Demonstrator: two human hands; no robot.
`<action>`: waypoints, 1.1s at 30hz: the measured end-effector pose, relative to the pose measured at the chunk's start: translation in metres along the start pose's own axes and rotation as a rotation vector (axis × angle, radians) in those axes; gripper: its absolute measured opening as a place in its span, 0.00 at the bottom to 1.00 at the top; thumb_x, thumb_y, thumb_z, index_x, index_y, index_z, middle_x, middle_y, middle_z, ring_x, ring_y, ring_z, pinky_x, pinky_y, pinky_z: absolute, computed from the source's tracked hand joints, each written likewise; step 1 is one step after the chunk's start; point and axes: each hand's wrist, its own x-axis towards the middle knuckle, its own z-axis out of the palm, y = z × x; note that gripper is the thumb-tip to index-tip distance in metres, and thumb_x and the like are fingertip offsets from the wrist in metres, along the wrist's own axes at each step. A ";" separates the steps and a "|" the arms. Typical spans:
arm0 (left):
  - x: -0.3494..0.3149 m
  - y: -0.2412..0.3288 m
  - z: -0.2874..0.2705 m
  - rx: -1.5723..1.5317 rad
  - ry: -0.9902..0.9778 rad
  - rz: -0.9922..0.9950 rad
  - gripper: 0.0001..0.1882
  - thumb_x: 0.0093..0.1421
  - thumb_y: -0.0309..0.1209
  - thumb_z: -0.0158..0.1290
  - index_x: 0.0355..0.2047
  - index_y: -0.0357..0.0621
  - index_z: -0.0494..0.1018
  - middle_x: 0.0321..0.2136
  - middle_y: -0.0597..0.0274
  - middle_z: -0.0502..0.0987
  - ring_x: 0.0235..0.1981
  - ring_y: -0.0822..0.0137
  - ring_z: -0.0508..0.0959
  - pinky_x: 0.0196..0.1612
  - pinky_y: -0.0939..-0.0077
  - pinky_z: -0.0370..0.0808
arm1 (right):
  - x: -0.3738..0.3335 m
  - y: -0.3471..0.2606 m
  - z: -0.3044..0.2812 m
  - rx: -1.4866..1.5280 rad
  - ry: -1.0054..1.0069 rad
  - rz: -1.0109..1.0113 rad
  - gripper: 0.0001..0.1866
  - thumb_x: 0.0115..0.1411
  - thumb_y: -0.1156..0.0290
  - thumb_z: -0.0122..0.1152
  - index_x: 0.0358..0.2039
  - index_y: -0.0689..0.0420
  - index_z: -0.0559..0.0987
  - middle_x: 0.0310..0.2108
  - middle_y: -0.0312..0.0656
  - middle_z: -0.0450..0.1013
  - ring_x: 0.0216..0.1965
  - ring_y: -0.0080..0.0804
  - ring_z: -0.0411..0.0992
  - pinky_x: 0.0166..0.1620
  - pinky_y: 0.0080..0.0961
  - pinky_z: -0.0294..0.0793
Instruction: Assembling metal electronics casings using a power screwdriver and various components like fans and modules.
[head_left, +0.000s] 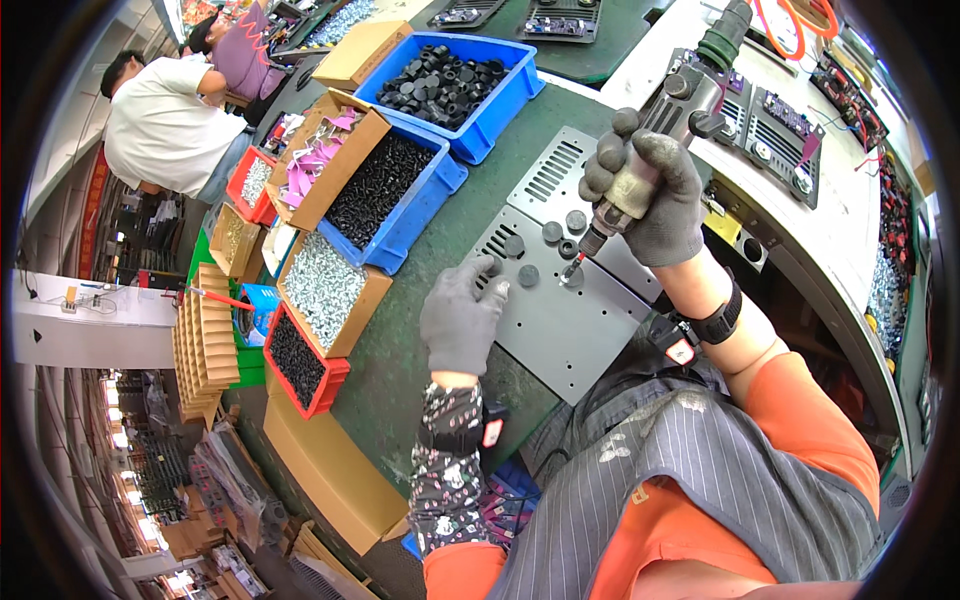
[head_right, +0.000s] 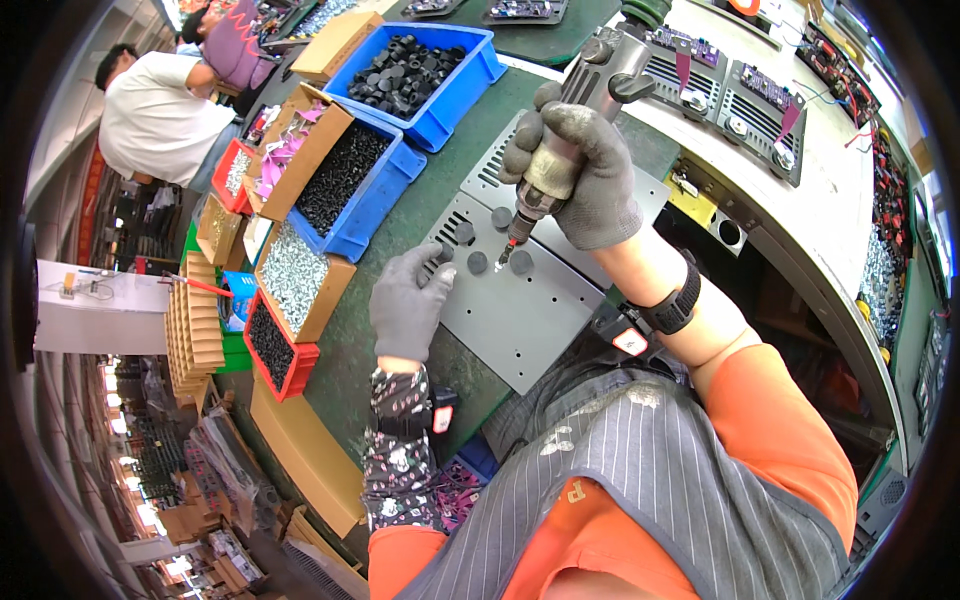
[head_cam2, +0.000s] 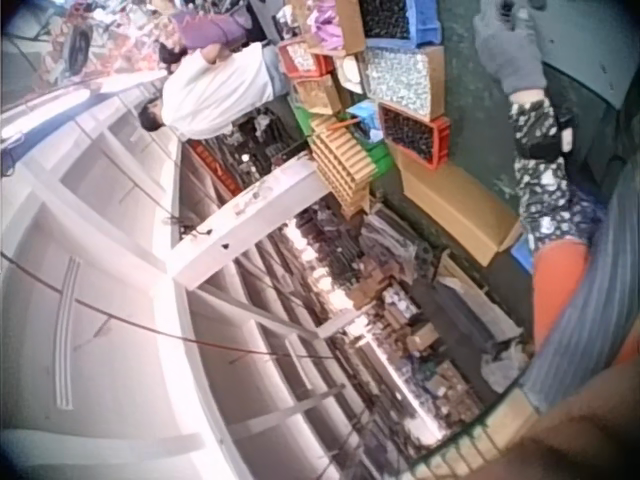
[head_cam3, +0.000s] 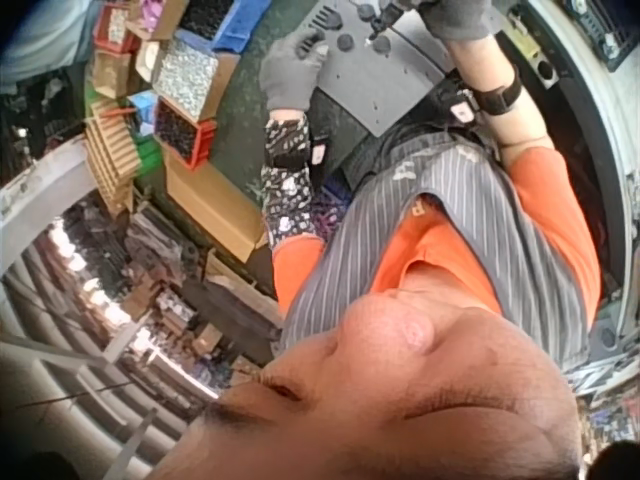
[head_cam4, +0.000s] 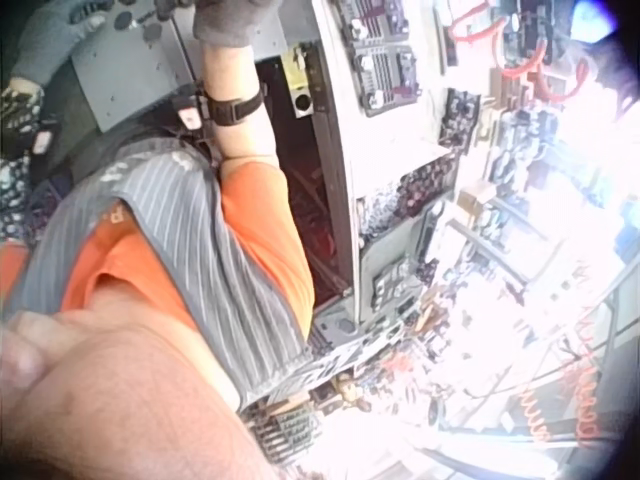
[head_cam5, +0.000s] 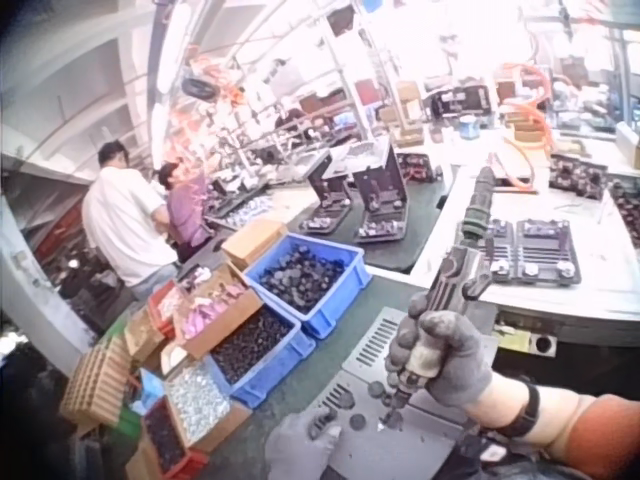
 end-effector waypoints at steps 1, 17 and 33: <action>0.009 -0.004 0.003 0.068 -0.055 -0.031 0.13 0.58 0.40 0.51 0.41 0.50 0.76 0.28 0.60 0.75 0.26 0.65 0.73 0.34 0.72 0.72 | 0.001 0.001 0.001 -0.002 -0.004 -0.001 0.17 0.53 0.64 0.53 0.42 0.57 0.66 0.26 0.41 0.68 0.26 0.34 0.70 0.33 0.34 0.73; 0.049 0.000 0.015 0.095 -0.205 0.114 0.15 0.54 0.43 0.55 0.38 0.52 0.77 0.33 0.59 0.77 0.34 0.58 0.77 0.37 0.66 0.73 | 0.035 0.012 0.021 -0.368 -0.106 -0.007 0.18 0.52 0.67 0.54 0.41 0.61 0.66 0.24 0.43 0.69 0.25 0.34 0.72 0.30 0.29 0.72; 0.063 -0.003 0.027 0.042 -0.138 0.024 0.15 0.53 0.39 0.55 0.40 0.50 0.75 0.35 0.56 0.77 0.36 0.55 0.76 0.39 0.64 0.73 | 0.073 0.051 0.029 -0.613 -0.243 0.027 0.18 0.51 0.72 0.56 0.41 0.60 0.64 0.25 0.43 0.69 0.25 0.33 0.72 0.29 0.29 0.72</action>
